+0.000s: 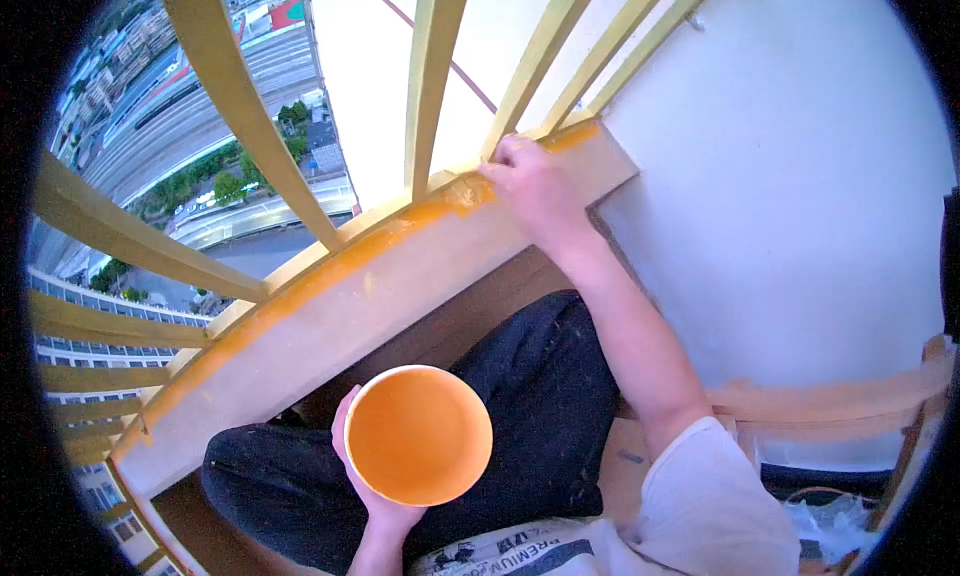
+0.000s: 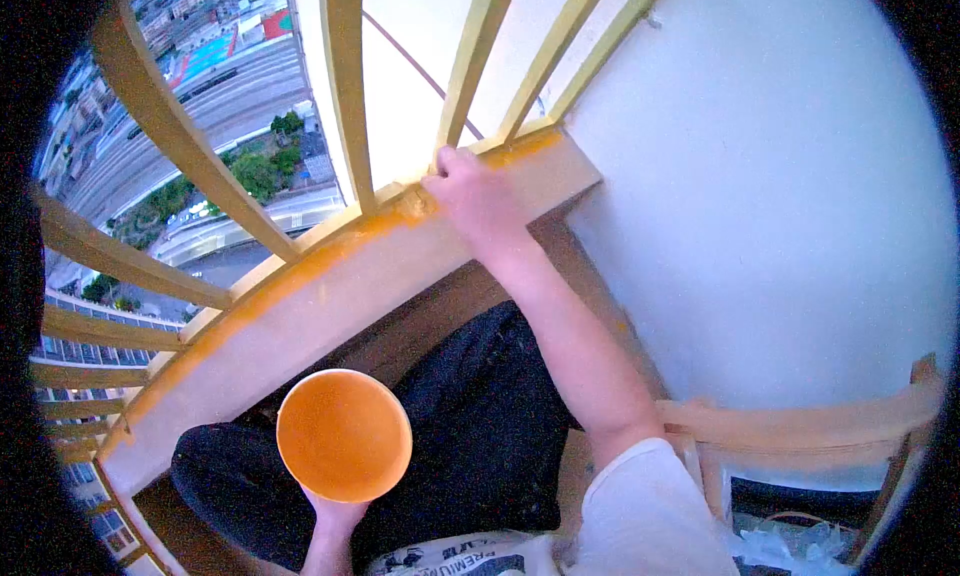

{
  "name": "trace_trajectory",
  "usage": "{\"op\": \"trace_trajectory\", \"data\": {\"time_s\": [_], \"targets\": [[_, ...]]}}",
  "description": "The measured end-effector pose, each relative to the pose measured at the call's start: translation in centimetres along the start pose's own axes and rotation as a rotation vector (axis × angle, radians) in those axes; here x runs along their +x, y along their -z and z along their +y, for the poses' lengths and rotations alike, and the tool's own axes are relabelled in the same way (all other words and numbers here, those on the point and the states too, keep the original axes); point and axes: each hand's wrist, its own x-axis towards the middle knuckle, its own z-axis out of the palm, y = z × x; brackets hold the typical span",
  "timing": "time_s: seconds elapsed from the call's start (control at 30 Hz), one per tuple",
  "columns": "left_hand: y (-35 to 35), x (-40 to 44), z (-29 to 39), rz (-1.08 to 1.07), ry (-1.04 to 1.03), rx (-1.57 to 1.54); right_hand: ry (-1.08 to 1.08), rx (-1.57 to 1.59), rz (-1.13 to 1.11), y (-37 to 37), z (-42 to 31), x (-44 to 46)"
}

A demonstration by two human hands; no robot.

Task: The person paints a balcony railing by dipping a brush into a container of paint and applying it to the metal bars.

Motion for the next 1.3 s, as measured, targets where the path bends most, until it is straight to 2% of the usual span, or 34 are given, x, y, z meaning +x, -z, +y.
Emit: {"op": "trace_trajectory", "data": {"time_s": [0.03, 0.07, 0.13, 0.17, 0.23, 0.27, 0.33, 0.37, 0.43, 0.47, 0.53, 0.57, 0.63, 0.77, 0.83, 0.87, 0.93, 1.0, 1.07, 1.1, 1.17, 1.2, 1.27, 1.3], "targets": [[0.0, 0.0, 0.1, -0.007, 0.006, 0.023, -0.163, 0.096, -0.012, -0.5, -0.3, 0.3], [0.2, 0.1, -0.2, -0.002, -0.014, 0.009, -0.159, 0.096, -0.009, -0.2, 0.0, 0.1], [0.3, 0.3, -1.2, 0.020, -0.051, -0.022, 0.108, 0.018, -0.088, 0.5, 0.8, -0.2], [0.3, 0.1, -1.6, 0.023, -0.063, -0.035, 0.107, 0.019, -0.090, -0.2, 0.8, -0.1], [0.2, -0.2, -1.5, 0.015, -0.073, -0.045, 0.034, 0.044, 0.102, -1.4, 0.2, 0.2], [0.2, 0.0, -1.3, 0.008, -0.074, 0.009, 0.033, 0.043, 0.104, -1.7, 0.4, 0.0], [0.2, 0.2, -1.2, 0.014, -0.079, 0.060, -0.099, 0.218, -0.103, -2.1, 0.2, 0.2], [0.2, 0.1, -1.3, 0.033, -0.052, -0.003, -0.090, 0.219, -0.104, -2.1, 0.3, 0.4], [0.0, 0.1, -0.9, 0.044, -0.015, -0.063, 0.154, -0.026, 0.149, -2.0, 0.5, 0.1], [-0.1, 0.2, -0.2, 0.022, -0.030, -0.017, 0.149, -0.023, 0.148, -2.3, 0.5, -0.1], [-0.1, 0.6, 0.7, 0.012, -0.049, 0.033, -0.059, 0.132, -0.092, -2.9, -0.2, 0.2], [-0.1, 0.6, 0.9, 0.012, -0.106, 0.075, -0.048, 0.137, -0.095, -2.3, -0.2, -0.2], [0.0, 0.6, 1.1, 0.025, -0.155, 0.120, 0.187, 0.094, -0.071, 0.9, -1.0, -1.5], [0.1, 0.2, -0.9, -0.005, -0.111, 0.079, 0.294, 0.201, -0.078, -2.5, -3.5, -1.6], [0.0, 0.2, 0.3, -0.005, -0.098, 0.052, 0.119, 0.089, 0.076, -5.5, -3.7, -0.9], [-0.1, 0.2, 0.8, -0.005, -0.091, 0.038, 0.125, 0.095, 0.068, -5.1, -3.5, -1.5], [-0.3, 0.4, 1.8, 0.004, -0.187, 0.072, 0.152, -0.106, 0.137, -1.6, -3.9, -2.1], [0.2, 0.4, 1.6, 0.019, -0.255, 0.183, 0.206, -0.108, 0.076, -1.9, -5.1, -2.4], [0.0, 0.5, 2.0, -0.014, -0.127, 0.124, 0.396, -0.221, 0.175, -3.6, -6.4, -2.1], [0.0, 0.5, 2.2, -0.022, -0.085, 0.106, 0.398, -0.216, 0.178, -3.9, -6.6, -2.2], [-0.5, 0.7, 2.9, -0.013, -0.208, 0.067, 0.445, -0.311, -0.022, -4.2, -7.2, -2.5], [-0.5, 0.9, 3.1, -0.002, -0.276, 0.041, 0.457, -0.317, -0.019, -3.9, -7.2, -2.6], [0.0, 0.9, 2.8, 0.029, -0.344, 0.248, 0.426, -0.309, 0.036, -2.8, -7.3, -3.4], [-0.1, 0.8, 2.0, 0.015, -0.274, 0.135, 0.424, -0.307, 0.030, -3.3, -7.4, -3.3]]}}
